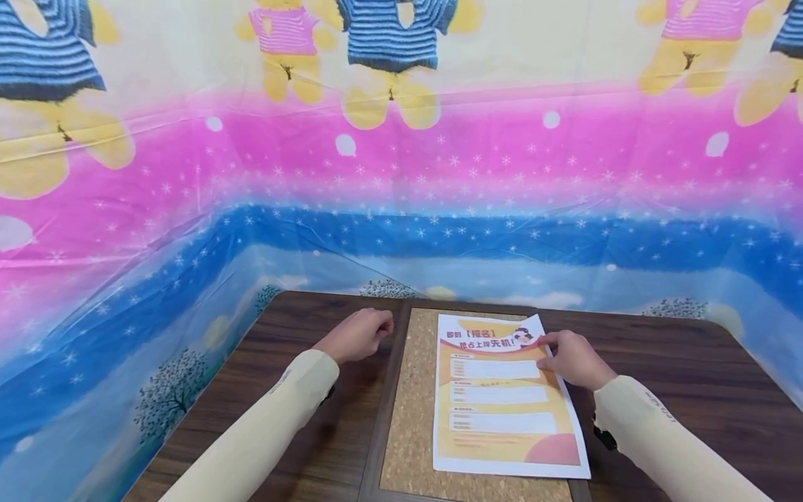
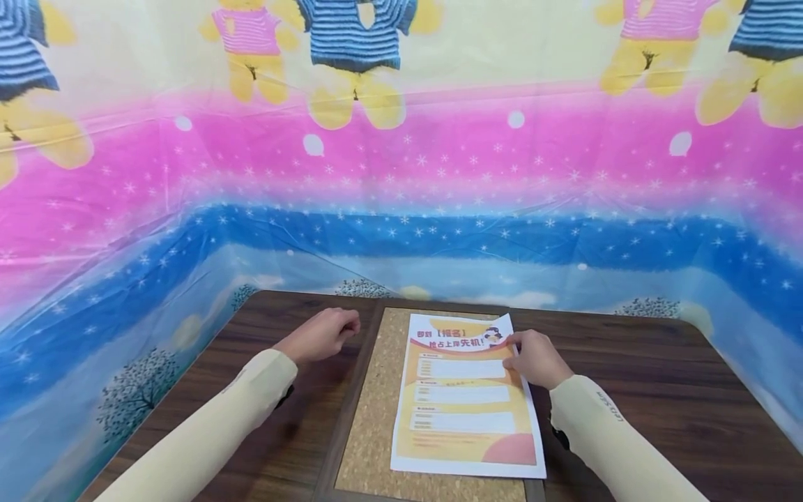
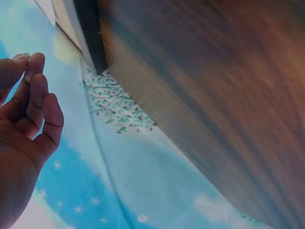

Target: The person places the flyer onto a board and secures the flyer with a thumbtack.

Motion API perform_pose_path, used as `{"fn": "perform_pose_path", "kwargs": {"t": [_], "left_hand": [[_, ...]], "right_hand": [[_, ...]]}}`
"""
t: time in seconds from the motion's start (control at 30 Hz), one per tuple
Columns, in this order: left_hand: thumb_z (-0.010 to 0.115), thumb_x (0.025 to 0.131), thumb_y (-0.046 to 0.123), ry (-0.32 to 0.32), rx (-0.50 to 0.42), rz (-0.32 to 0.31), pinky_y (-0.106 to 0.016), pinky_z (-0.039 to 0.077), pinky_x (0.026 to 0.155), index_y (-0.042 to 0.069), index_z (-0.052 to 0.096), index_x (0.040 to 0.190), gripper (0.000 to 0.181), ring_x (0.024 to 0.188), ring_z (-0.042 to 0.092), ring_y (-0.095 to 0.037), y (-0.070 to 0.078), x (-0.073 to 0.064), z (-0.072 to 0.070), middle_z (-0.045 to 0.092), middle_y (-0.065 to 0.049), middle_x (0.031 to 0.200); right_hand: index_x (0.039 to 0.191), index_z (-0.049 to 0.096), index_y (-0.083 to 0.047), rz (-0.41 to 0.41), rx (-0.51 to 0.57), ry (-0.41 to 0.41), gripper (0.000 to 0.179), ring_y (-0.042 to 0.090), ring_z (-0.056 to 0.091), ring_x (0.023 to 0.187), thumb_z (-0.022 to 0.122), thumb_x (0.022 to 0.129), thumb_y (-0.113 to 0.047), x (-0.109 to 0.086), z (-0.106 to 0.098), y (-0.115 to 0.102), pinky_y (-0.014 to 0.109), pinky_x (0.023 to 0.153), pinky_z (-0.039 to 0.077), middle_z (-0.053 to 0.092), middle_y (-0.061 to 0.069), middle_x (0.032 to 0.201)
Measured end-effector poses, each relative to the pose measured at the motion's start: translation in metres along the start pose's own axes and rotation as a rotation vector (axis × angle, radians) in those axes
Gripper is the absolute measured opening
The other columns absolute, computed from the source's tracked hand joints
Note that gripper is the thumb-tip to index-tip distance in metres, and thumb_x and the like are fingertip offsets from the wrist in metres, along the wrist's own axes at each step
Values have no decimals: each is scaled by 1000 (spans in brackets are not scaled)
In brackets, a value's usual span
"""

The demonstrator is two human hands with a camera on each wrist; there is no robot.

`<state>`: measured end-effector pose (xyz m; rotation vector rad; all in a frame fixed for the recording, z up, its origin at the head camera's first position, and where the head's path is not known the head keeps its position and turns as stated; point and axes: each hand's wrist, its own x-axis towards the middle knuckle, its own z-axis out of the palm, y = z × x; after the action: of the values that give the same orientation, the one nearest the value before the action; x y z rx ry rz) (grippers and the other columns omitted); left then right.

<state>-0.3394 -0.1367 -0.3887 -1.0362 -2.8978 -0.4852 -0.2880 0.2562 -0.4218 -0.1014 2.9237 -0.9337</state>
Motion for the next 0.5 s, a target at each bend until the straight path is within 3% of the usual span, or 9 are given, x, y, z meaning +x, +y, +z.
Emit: {"fn": "perform_pose_path", "kwargs": {"t": [0.23,0.5], "left_hand": [[54,92,-1,22,39,12,-27,42,62,17,55,85,20,66,49,-10,8,12,-1,57,1,78],[56,93,2,27,48,18,-27,43,63,12,60,91,11,67,50,-11,16,26,5,57,2,78]], "right_hand": [[128,54,7,8,22,13,57,26,55,94,77,79,-12,4,9,-6,35,71,52,54,23,120],[129,54,4,3,33,9,59,29,50,101,78,79,-17,5,19,-10,45,82,48,51,21,121]]}}
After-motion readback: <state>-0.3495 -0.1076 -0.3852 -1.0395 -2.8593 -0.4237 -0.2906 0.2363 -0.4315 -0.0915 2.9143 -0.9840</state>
